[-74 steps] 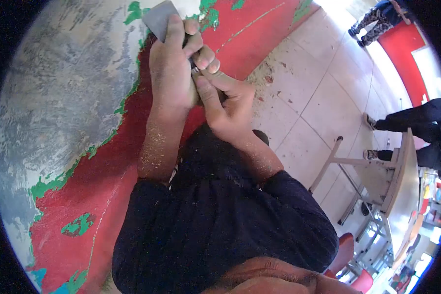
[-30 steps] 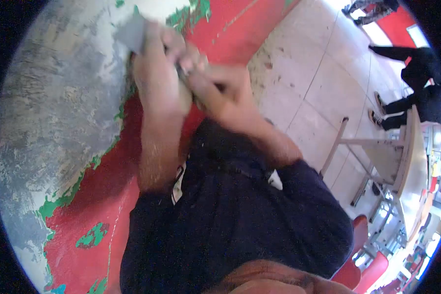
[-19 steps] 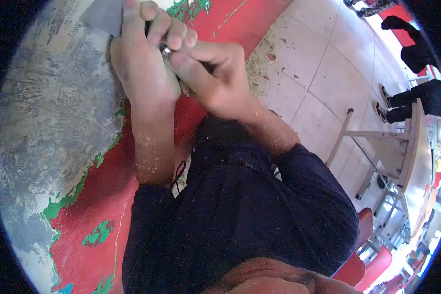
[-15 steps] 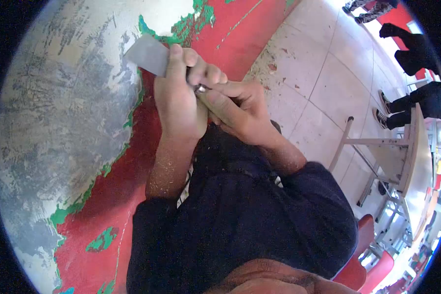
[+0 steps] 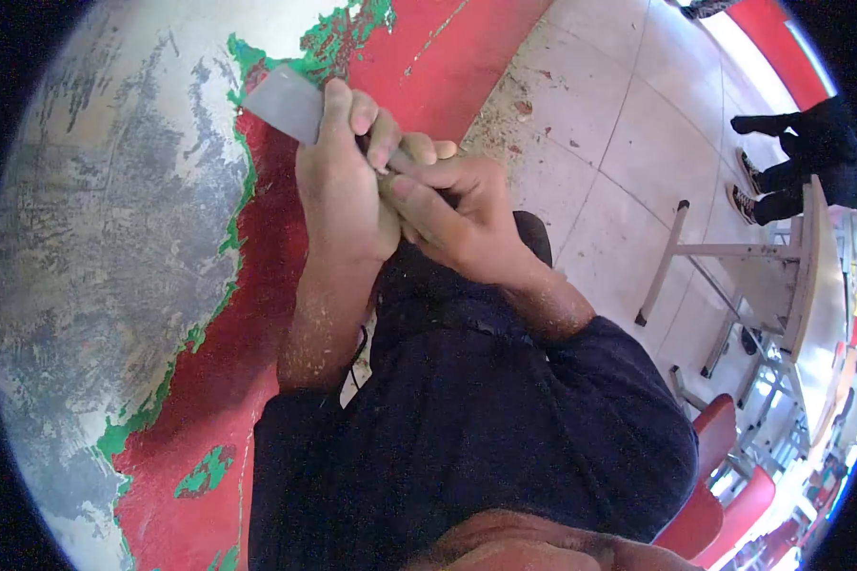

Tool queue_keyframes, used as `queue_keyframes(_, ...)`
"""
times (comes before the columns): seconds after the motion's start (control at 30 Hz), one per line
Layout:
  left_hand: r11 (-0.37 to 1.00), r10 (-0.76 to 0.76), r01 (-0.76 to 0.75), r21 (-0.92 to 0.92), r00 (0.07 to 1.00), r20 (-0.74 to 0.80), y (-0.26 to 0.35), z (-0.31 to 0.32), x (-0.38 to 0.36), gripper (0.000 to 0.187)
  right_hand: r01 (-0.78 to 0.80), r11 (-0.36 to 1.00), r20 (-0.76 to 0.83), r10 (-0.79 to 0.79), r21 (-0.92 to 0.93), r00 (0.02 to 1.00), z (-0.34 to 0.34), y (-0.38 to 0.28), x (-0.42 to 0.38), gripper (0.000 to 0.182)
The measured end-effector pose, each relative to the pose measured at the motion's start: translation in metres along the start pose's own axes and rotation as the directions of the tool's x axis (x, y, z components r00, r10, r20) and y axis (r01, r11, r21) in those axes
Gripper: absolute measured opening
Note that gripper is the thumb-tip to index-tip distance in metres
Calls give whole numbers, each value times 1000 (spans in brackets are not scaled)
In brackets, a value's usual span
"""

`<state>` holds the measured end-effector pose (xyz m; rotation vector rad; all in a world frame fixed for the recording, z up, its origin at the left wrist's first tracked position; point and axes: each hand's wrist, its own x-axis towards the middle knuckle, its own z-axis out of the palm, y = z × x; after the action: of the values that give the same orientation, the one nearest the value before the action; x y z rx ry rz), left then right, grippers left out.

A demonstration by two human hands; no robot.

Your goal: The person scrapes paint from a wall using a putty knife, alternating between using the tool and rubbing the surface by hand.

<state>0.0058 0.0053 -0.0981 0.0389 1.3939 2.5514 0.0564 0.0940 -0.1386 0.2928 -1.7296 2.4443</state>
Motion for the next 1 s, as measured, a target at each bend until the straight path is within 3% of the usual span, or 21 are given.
queue_keyframes(0.1,999,19,-20,-29,999,-33,3,8,-1,33,-69,994,20,71,-83,997,-5,-9,1,22)
queue_keyframes(0.2,998,-8,8,-57,1000,3,-6,2,-3,33,1,999,9,-1,-45,1000,-4,12,-5,24)
queue_keyframes(0.23,999,-18,19,-40,1000,15,-8,-3,-5,33,-34,991,37,39,-129,999,-6,6,-9,20)
queue_keyframes(0.27,1000,-19,20,-23,999,27,-8,-11,-5,34,21,993,30,-17,-112,999,-4,4,-9,18)
queue_keyframes(0.3,994,14,8,-104,978,208,-2,-13,-4,37,76,992,33,-73,-103,997,-4,4,-8,17)
queue_keyframes(0.33,996,78,-69,-59,980,181,-1,-10,-2,38,113,989,26,-111,-91,993,-3,2,-8,16)
queue_keyframes(0.4,982,167,-176,64,977,134,1,3,-5,44,168,942,-42,-188,-292,981,1,-10,-8,24)
queue_keyframes(0.47,982,132,-158,105,966,224,5,-2,-1,48,236,864,-83,-301,-444,950,8,-21,-8,31)
queue_keyframes(0.53,987,61,-93,128,971,233,2,-5,3,46,223,882,-126,-299,-415,946,10,-7,-14,38)
queue_keyframes(0.57,998,-39,53,-41,960,278,-4,-13,10,44,195,890,-143,-275,-412,951,5,0,-16,38)
queue_keyframes(0.6,996,-48,66,-58,961,272,-8,-15,15,44,167,896,-157,-249,-411,956,2,6,-16,38)
queue_keyframes(0.63,994,-57,80,-78,964,261,-13,-16,18,43,108,959,-241,-174,-263,955,1,9,-13,32)
queue_keyframes(0.67,990,-65,93,-103,966,252,-18,-17,21,42,106,966,-196,-154,-234,968,-3,16,-6,30)
queue_keyframes(0.7,998,-13,22,-51,984,175,-16,-16,24,38,100,973,-152,-133,-206,979,-7,23,2,27)
queue_keyframes(0.73,997,7,7,-72,981,192,-14,-16,26,37,94,979,-107,-114,-178,988,-11,28,7,25)
queue_keyframes(0.77,995,33,-14,-95,978,206,-10,-17,28,36,82,996,-115,-86,-39,990,-8,32,13,20)
queue_keyframes(0.83,991,49,-23,-129,978,203,-4,-21,31,33,65,998,-73,-66,-18,995,-9,30,8,19)
queue_keyframes(0.9,981,79,-15,-191,940,333,-7,-31,37,33,44,995,-40,-40,88,998,-9,35,5,21)
queue_keyframes(0.93,975,96,-6,-223,913,396,-9,-33,41,33,62,997,-21,-61,55,998,-13,38,12,20)
queue_keyframes(1.0,971,154,-74,-228,920,361,-14,-31,44,34,79,997,0,-79,-9,997,-22,42,21,19)
